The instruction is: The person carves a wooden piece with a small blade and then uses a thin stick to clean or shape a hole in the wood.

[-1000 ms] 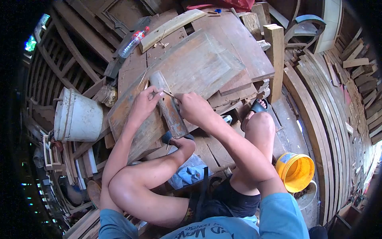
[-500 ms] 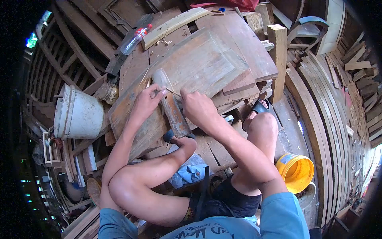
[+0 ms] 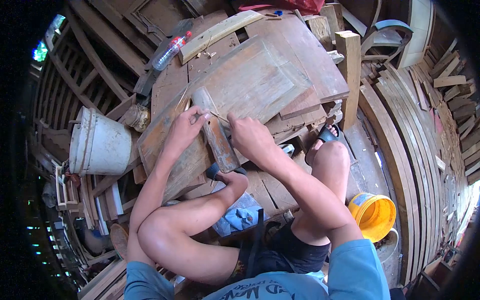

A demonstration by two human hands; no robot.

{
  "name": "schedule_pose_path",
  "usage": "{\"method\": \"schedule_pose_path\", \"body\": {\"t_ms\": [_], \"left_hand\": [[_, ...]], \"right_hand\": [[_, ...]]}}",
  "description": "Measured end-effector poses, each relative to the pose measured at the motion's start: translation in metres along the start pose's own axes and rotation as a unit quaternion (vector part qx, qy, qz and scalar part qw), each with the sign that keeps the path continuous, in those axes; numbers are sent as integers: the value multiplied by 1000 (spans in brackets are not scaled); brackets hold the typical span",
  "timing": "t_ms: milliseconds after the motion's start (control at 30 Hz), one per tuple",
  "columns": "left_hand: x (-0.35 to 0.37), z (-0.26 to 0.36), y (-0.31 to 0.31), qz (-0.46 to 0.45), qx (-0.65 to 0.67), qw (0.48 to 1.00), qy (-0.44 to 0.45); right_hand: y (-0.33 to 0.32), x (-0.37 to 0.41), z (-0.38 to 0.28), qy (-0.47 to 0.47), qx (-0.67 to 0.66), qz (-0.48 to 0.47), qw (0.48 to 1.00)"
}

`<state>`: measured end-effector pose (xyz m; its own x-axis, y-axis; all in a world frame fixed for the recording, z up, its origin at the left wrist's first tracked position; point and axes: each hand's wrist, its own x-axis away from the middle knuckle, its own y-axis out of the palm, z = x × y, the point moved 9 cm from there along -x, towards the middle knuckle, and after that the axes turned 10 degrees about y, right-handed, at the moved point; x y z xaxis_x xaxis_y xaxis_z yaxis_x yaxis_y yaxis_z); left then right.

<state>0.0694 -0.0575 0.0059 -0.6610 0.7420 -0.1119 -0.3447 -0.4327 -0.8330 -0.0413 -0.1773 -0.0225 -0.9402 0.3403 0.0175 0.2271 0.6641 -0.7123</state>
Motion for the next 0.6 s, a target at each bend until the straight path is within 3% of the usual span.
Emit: {"method": "schedule_pose_path", "body": {"t_ms": [600], "left_hand": [[-2, 1, 4, -7, -11, 1000, 5]], "right_hand": [[0, -9, -4, 5, 18, -2, 1000]]}}
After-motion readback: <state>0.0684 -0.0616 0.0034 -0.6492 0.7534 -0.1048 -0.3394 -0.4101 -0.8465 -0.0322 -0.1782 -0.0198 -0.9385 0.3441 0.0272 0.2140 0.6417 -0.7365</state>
